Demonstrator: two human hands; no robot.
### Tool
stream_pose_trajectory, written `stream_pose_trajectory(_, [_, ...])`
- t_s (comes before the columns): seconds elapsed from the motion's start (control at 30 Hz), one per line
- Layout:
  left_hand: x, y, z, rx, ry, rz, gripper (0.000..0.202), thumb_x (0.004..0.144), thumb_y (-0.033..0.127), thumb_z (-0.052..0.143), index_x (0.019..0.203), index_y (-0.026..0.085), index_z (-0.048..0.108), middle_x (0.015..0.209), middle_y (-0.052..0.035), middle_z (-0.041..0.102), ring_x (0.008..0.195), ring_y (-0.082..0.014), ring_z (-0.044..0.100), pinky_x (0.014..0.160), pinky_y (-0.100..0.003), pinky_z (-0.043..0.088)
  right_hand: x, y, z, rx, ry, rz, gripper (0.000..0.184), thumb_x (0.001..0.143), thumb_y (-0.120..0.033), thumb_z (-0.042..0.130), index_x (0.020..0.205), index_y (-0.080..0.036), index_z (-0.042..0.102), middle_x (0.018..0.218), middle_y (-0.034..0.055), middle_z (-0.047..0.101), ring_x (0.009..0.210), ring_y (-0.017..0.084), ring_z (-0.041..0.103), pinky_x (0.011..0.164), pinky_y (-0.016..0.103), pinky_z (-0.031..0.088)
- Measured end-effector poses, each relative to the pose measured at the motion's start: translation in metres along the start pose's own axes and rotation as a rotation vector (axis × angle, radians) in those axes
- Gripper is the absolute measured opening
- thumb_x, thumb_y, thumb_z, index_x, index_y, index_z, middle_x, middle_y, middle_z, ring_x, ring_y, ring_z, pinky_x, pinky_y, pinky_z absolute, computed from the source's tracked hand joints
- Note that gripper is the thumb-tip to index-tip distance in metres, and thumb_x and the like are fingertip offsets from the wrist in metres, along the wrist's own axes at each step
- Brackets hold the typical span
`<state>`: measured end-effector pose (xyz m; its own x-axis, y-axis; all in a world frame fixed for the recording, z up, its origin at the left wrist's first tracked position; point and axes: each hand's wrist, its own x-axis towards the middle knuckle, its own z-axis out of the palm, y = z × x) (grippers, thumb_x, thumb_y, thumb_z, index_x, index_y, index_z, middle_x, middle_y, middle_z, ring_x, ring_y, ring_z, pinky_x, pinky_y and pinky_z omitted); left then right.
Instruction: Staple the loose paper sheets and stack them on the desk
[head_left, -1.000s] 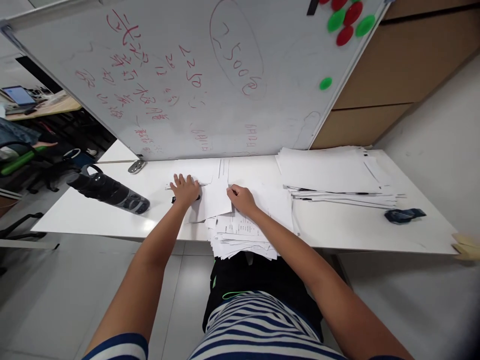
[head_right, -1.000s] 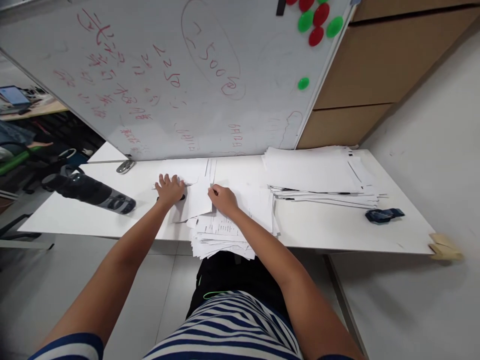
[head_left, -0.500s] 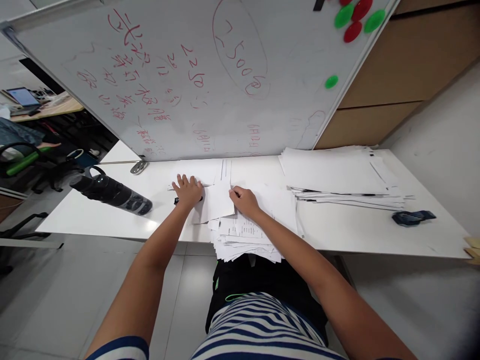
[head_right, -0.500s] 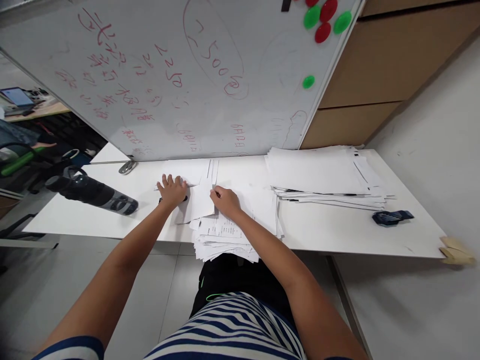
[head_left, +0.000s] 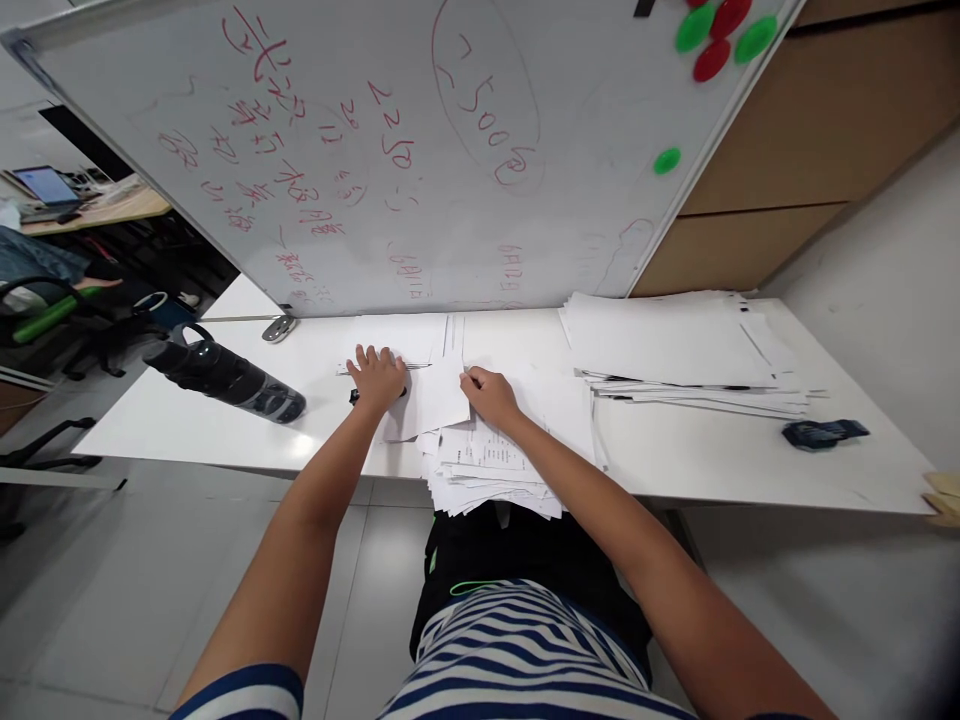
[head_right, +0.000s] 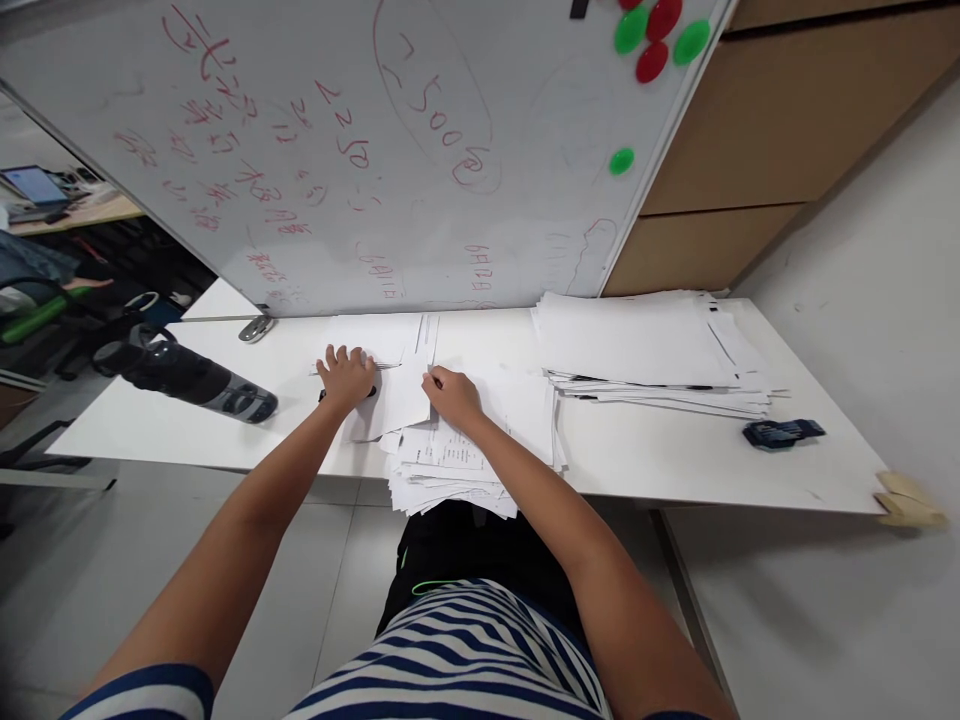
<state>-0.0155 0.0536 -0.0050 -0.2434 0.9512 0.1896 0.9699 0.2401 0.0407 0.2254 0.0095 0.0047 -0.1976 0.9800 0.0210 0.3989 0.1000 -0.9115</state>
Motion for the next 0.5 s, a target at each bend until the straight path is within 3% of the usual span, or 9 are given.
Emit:
stream_pose_trajectory(0.13, [0.0,-0.002,-0.001,-0.061,-0.017,-0.069,0.053,0.095,0.039,0.034,0.136,0.011,0.051,0.146,-0.0212,0.045,0.146,-0.0388,0.021,0.112,-0.061,0.022,0.002,-0.002,0.001,-0.062,-0.02,-0.019,0.037,0.091,-0.046,0.042,0.063,-0.022,0.035,0.055,-0.005,0.038,0.054,0.012,0.034,0.054,0.026,0.026])
stream_pose_trajectory(0.3, [0.0,-0.004,-0.012,-0.206,-0.024,-0.159,0.06,0.092,0.048,0.039,0.139,0.012,0.047,0.145,-0.0219,0.045,0.142,-0.0378,0.028,0.11,-0.058,0.031,0.002,-0.008,0.001,-0.084,-0.047,-0.038,0.049,0.092,-0.058,0.037,0.06,-0.022,0.035,0.055,-0.0042,0.04,0.055,0.013,0.038,0.055,0.026,0.026])
stream_pose_trajectory(0.37, [-0.006,-0.005,-0.019,-0.285,0.101,-0.187,0.058,0.095,0.047,0.035,0.14,0.012,0.045,0.149,-0.0208,0.041,0.143,-0.0332,0.029,0.112,-0.051,0.031,0.001,-0.01,0.0,-0.081,-0.042,-0.038,0.051,0.092,-0.061,0.036,0.059,-0.022,0.034,0.056,-0.0041,0.04,0.056,0.013,0.039,0.055,0.026,0.025])
stream_pose_trajectory(0.43, [-0.018,-0.01,-0.026,-0.321,0.303,-0.238,0.056,0.098,0.043,0.026,0.143,0.012,0.04,0.155,-0.0197,0.031,0.146,-0.0283,0.024,0.116,-0.046,0.027,0.0,-0.011,-0.001,-0.09,-0.047,-0.043,0.05,0.09,-0.061,0.038,0.059,-0.022,0.035,0.056,-0.0044,0.04,0.056,0.013,0.038,0.054,0.025,0.025])
stream_pose_trajectory(0.5, [-0.035,-0.02,-0.029,-0.302,0.44,-0.317,0.055,0.1,0.039,0.021,0.145,0.012,0.037,0.158,-0.0184,0.025,0.147,-0.0262,0.02,0.118,-0.046,0.023,-0.001,-0.011,-0.001,-0.103,-0.052,-0.052,0.048,0.089,-0.059,0.042,0.059,-0.021,0.035,0.056,-0.0051,0.04,0.056,0.012,0.037,0.054,0.025,0.024])
